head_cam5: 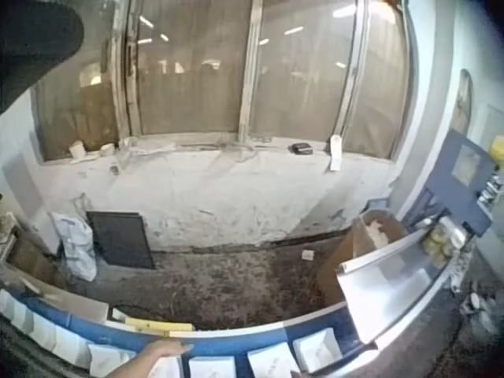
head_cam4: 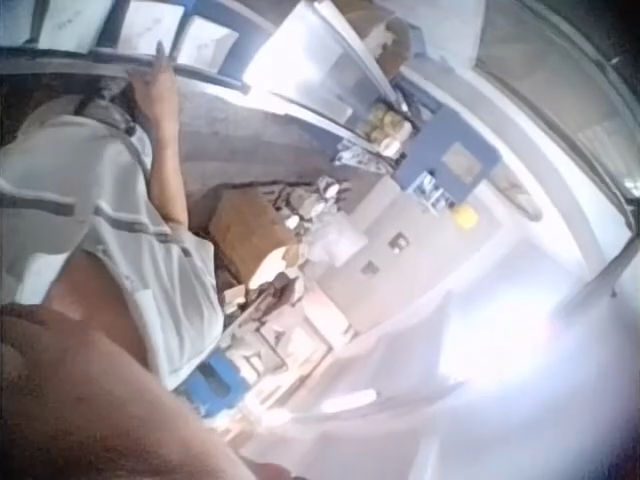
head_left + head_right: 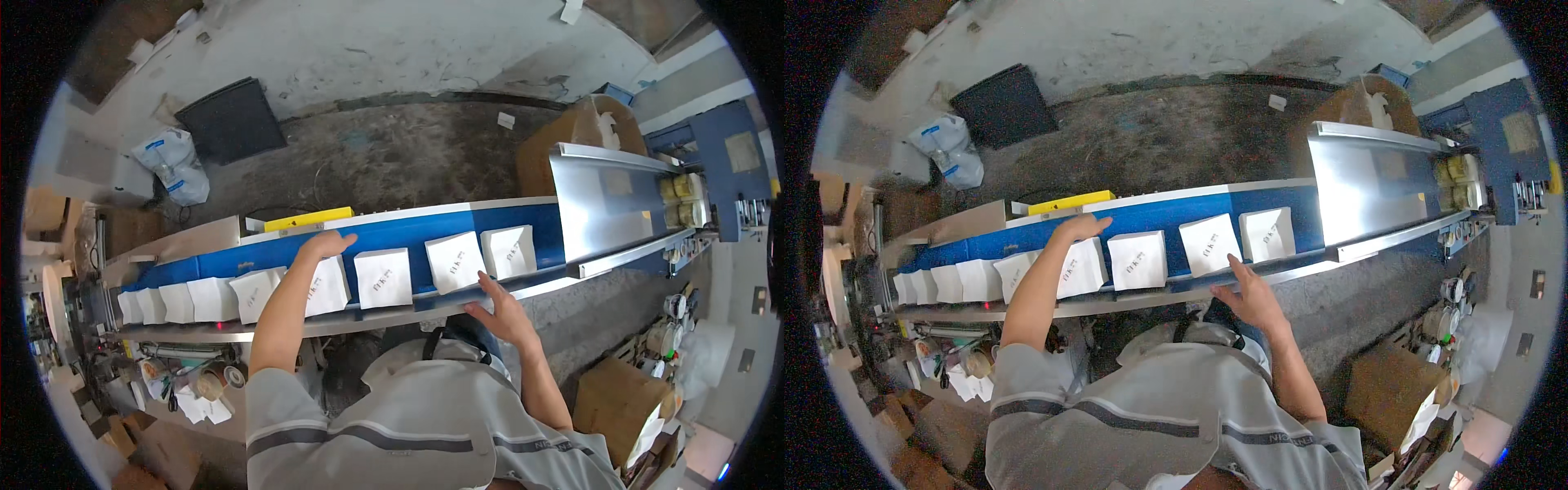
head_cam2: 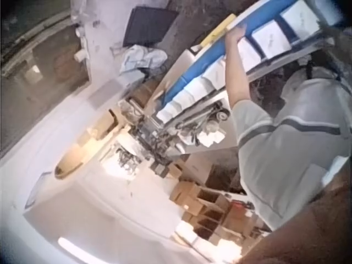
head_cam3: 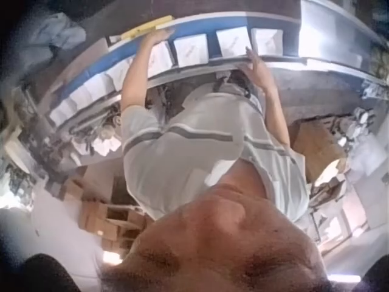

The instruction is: The recorder bags small white boxes at a workstation and then places them onto a conveyor belt for industrial packaging.

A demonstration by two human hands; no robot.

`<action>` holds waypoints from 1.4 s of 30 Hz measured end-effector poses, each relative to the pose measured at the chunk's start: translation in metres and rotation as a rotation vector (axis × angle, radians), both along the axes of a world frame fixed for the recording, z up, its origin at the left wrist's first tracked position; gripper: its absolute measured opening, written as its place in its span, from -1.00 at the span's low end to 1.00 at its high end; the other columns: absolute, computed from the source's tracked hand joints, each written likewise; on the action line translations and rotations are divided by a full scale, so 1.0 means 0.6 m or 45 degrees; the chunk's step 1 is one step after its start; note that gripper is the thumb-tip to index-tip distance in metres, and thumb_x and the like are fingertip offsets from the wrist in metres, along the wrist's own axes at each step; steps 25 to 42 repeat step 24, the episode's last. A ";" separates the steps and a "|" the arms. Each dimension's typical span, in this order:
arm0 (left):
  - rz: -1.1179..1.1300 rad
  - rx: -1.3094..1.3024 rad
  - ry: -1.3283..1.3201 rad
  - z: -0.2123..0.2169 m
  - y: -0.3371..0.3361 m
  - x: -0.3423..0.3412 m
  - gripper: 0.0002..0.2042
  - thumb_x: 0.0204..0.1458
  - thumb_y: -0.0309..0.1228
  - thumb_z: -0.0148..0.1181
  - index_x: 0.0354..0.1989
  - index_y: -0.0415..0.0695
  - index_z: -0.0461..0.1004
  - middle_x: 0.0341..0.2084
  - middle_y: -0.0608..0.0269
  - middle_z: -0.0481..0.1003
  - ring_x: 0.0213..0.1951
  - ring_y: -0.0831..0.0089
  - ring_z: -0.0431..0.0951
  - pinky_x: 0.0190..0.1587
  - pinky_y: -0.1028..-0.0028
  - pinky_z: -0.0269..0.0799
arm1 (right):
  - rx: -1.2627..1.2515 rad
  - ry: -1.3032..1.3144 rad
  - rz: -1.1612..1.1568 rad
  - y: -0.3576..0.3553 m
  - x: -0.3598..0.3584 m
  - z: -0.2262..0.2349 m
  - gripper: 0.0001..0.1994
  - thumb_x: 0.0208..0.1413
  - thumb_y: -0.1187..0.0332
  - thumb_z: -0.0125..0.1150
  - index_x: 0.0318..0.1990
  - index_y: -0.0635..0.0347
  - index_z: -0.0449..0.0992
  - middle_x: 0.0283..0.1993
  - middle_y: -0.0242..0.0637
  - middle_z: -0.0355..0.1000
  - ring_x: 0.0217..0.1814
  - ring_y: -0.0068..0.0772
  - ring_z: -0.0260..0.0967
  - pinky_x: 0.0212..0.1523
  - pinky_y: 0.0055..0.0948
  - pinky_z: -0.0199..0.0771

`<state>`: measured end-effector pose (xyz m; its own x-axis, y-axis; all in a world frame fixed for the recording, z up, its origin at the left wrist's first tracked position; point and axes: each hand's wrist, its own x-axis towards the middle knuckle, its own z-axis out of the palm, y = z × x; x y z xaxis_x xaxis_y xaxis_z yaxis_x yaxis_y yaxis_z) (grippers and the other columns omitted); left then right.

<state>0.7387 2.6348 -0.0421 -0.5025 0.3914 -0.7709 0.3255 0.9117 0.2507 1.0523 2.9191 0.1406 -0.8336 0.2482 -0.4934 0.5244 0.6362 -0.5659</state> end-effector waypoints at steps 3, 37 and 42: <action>0.099 0.063 -0.065 -0.013 -0.014 0.010 -0.22 0.14 0.31 -0.21 -0.15 -0.26 0.63 -0.02 -0.13 0.53 0.01 0.01 0.54 0.10 0.23 0.38 | 0.043 0.063 0.026 -0.012 0.016 -0.021 -0.27 0.14 0.06 0.28 0.39 0.16 0.16 0.27 0.12 0.32 0.29 0.08 0.32 0.21 -0.13 0.39; 0.513 1.656 -0.097 0.256 0.307 0.482 -0.80 0.24 -0.36 0.10 -0.13 -0.23 0.52 -0.30 0.25 0.57 -0.28 0.49 0.54 -0.19 0.56 0.44 | -0.075 0.684 -0.677 0.048 0.422 0.005 -0.74 0.07 0.24 0.32 -0.13 0.14 0.56 -0.32 -0.08 0.53 -0.25 -0.02 0.53 -0.22 -0.12 0.50; 0.513 1.656 -0.097 0.256 0.307 0.482 -0.80 0.24 -0.36 0.10 -0.13 -0.23 0.52 -0.30 0.25 0.57 -0.28 0.49 0.54 -0.19 0.56 0.44 | -0.075 0.684 -0.677 0.048 0.422 0.005 -0.74 0.07 0.24 0.32 -0.13 0.14 0.56 -0.32 -0.08 0.53 -0.25 -0.02 0.53 -0.22 -0.12 0.50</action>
